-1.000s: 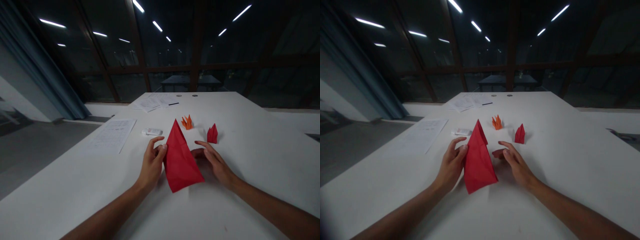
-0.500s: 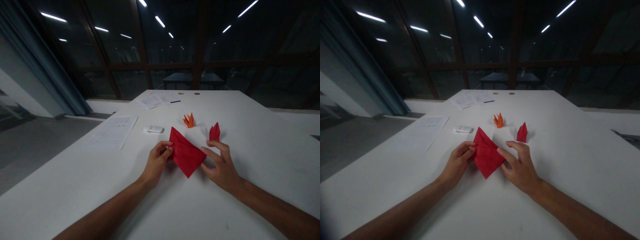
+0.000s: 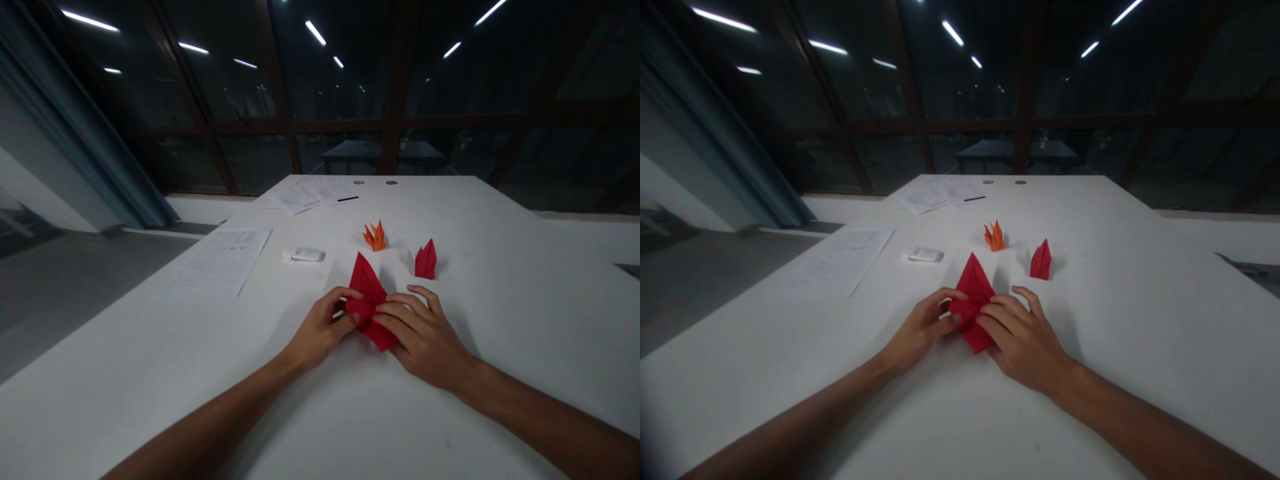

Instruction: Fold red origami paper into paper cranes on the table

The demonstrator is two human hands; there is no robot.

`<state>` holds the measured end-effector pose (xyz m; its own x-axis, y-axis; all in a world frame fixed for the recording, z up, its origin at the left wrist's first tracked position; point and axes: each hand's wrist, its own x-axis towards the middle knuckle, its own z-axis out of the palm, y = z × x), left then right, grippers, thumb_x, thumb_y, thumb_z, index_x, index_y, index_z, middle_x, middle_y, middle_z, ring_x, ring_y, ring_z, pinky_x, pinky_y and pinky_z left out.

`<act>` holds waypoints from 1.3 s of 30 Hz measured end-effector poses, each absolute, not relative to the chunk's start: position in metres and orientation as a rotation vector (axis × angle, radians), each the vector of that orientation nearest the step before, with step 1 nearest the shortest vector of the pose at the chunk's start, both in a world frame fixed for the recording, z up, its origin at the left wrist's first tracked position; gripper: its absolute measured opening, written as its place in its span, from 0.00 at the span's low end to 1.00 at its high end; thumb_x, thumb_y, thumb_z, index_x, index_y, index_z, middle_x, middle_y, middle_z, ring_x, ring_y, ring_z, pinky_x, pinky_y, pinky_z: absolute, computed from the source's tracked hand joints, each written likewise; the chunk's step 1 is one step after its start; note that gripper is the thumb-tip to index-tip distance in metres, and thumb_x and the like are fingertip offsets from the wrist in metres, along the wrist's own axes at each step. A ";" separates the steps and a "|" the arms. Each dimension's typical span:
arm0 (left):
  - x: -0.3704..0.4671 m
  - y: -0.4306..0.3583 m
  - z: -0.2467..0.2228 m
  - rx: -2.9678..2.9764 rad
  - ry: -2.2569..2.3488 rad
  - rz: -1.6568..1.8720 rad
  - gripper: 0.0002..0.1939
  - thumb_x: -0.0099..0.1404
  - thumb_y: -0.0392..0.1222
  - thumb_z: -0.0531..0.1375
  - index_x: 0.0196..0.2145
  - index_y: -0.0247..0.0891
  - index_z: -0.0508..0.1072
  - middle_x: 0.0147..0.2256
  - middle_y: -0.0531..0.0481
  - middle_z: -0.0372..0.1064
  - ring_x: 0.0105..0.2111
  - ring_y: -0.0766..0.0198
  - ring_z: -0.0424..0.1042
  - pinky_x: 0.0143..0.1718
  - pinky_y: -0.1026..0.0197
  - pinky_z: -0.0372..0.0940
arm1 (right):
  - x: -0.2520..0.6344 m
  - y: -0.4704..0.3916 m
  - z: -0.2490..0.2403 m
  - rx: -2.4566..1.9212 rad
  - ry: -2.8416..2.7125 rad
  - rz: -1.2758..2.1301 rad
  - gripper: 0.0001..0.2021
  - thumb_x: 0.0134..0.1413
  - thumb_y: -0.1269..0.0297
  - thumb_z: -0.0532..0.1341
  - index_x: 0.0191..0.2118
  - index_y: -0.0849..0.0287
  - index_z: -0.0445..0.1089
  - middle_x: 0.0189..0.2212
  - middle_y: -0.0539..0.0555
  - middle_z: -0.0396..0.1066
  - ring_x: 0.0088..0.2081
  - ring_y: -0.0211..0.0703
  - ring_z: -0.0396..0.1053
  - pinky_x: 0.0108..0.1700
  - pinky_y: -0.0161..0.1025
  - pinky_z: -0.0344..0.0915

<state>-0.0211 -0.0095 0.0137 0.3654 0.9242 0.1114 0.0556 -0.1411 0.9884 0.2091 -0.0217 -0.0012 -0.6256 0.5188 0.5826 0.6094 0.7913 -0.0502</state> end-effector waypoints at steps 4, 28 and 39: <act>-0.026 -0.008 0.012 1.564 0.796 0.946 0.22 0.60 0.35 0.66 0.52 0.42 0.70 0.49 0.43 0.70 0.49 0.55 0.70 0.48 0.54 0.69 | 0.211 -0.022 -0.001 -0.836 -2.341 -0.171 0.21 0.58 0.73 0.62 0.57 0.51 0.70 0.52 0.55 0.77 0.54 0.55 0.70 0.62 0.61 0.54; -0.036 0.007 0.006 1.838 0.989 1.075 0.09 0.63 0.33 0.63 0.42 0.39 0.74 0.45 0.46 0.70 0.45 0.60 0.73 0.45 0.57 0.70 | 0.216 -0.013 -0.010 -0.834 -2.119 -0.035 0.19 0.62 0.80 0.57 0.50 0.49 0.74 0.43 0.50 0.80 0.44 0.48 0.72 0.50 0.52 0.63; -0.033 0.003 0.007 1.945 0.924 0.992 0.09 0.64 0.33 0.64 0.43 0.40 0.76 0.45 0.46 0.70 0.45 0.60 0.72 0.47 0.57 0.70 | 0.209 -0.018 -0.007 -0.782 -2.256 0.017 0.15 0.61 0.72 0.64 0.53 0.56 0.73 0.52 0.55 0.76 0.53 0.52 0.68 0.57 0.54 0.60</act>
